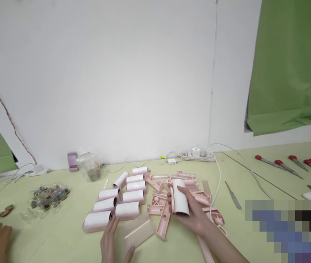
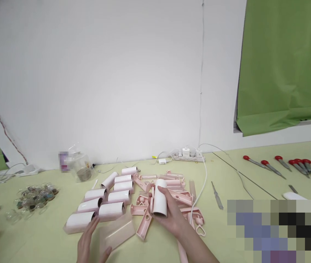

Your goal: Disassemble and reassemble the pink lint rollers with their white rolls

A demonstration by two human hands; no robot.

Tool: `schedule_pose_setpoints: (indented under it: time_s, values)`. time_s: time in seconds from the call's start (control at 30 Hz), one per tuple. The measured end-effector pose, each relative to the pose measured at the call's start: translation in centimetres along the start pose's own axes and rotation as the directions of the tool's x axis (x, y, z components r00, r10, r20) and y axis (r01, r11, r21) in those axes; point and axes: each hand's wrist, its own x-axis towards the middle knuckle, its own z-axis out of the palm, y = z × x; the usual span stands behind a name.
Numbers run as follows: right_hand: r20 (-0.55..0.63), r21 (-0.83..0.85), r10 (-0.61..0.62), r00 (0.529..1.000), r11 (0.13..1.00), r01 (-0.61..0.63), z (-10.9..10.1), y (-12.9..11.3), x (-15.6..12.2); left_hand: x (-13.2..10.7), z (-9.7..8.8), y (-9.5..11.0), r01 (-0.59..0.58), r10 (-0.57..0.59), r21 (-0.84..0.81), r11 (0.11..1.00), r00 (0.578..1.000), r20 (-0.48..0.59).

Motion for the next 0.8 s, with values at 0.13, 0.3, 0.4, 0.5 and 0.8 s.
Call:
schedule_pose_setpoints:
  time_s: [0.13,0.3,0.4,0.5,0.8]
  values:
    - [-0.118,-0.35,-0.161,0.98,0.93,0.11,0.6,1.0,-0.7,2.7,2.7,4.3,0.085,-0.05,-0.178,0.98,0.98,0.19]
    - [-0.089,-0.533,-0.243,0.966,0.831,0.16,0.0,2.4,-0.1,4.8,8.6,8.0,0.341,-0.024,-0.497,0.798,0.841,0.54]
    - [-0.029,-0.59,-0.319,0.947,0.77,0.242,-1.6,2.6,2.0,5.3,10.9,7.7,0.418,-0.051,-0.591,0.69,0.842,0.537]
    - [-0.024,-0.687,-0.344,0.939,0.688,0.234,-3.2,2.6,3.7,5.8,11.6,6.3,0.439,-0.149,-0.688,0.578,0.885,0.44]
    - [0.002,-0.649,0.082,0.997,0.758,-0.061,-0.6,4.4,-0.2,4.8,9.0,6.2,0.429,-0.126,-0.561,0.708,0.858,0.498]
